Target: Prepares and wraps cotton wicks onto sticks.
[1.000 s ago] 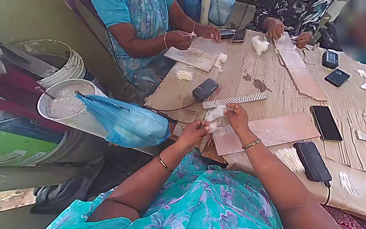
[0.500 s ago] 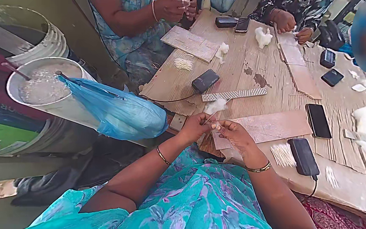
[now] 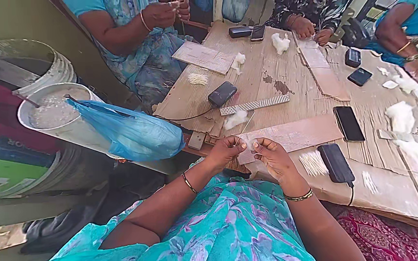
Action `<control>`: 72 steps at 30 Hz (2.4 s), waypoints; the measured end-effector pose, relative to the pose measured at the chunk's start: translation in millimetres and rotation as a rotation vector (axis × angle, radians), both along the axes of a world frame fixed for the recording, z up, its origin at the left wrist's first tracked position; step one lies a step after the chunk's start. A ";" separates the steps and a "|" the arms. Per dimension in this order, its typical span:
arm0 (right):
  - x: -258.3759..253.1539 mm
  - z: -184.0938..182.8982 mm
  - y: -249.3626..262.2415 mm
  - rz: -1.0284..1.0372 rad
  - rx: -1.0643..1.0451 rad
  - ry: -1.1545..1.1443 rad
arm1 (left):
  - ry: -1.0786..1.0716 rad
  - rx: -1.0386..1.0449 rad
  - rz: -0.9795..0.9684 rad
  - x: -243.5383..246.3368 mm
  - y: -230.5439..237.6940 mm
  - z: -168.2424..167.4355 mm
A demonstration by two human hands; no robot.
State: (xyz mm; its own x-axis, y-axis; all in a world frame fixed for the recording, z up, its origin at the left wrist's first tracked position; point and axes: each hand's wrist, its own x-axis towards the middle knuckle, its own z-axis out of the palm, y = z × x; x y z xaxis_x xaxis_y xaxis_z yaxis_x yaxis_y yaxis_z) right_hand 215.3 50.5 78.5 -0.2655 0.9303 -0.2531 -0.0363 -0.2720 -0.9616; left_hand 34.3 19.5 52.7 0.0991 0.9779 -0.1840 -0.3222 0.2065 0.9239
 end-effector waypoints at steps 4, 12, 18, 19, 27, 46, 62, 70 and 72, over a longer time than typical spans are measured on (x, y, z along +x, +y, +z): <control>6.1 -1.7 -4.0 0.029 0.044 -0.019 | 0.042 0.025 0.024 5.2 -3.4 1.8; 19.9 -1.3 0.0 -0.053 0.058 -0.014 | 0.091 0.027 0.018 11.6 -5.4 3.6; 23.1 -7.0 3.0 0.027 0.080 -0.108 | 0.153 0.108 -0.042 9.1 8.8 5.4; 22.7 -7.7 3.7 0.029 0.084 -0.126 | 0.172 0.122 -0.075 9.6 10.5 6.2; 25.8 -15.6 16.0 -0.026 0.104 -0.200 | 0.396 0.056 -0.078 10.2 20.9 -5.1; 22.5 -31.8 26.7 -0.024 0.172 -0.416 | 0.495 0.001 -0.167 3.0 35.7 -19.5; 9.4 -60.8 33.9 -0.101 0.411 -1.061 | 1.030 -0.161 -0.146 6.4 40.3 -25.7; 6.6 -61.0 36.3 -0.147 0.404 -1.077 | 0.967 -0.004 -0.118 -5.6 31.2 -32.1; 6.5 -62.2 35.9 -0.156 0.415 -1.081 | 0.974 0.027 -0.132 -8.2 28.9 -33.6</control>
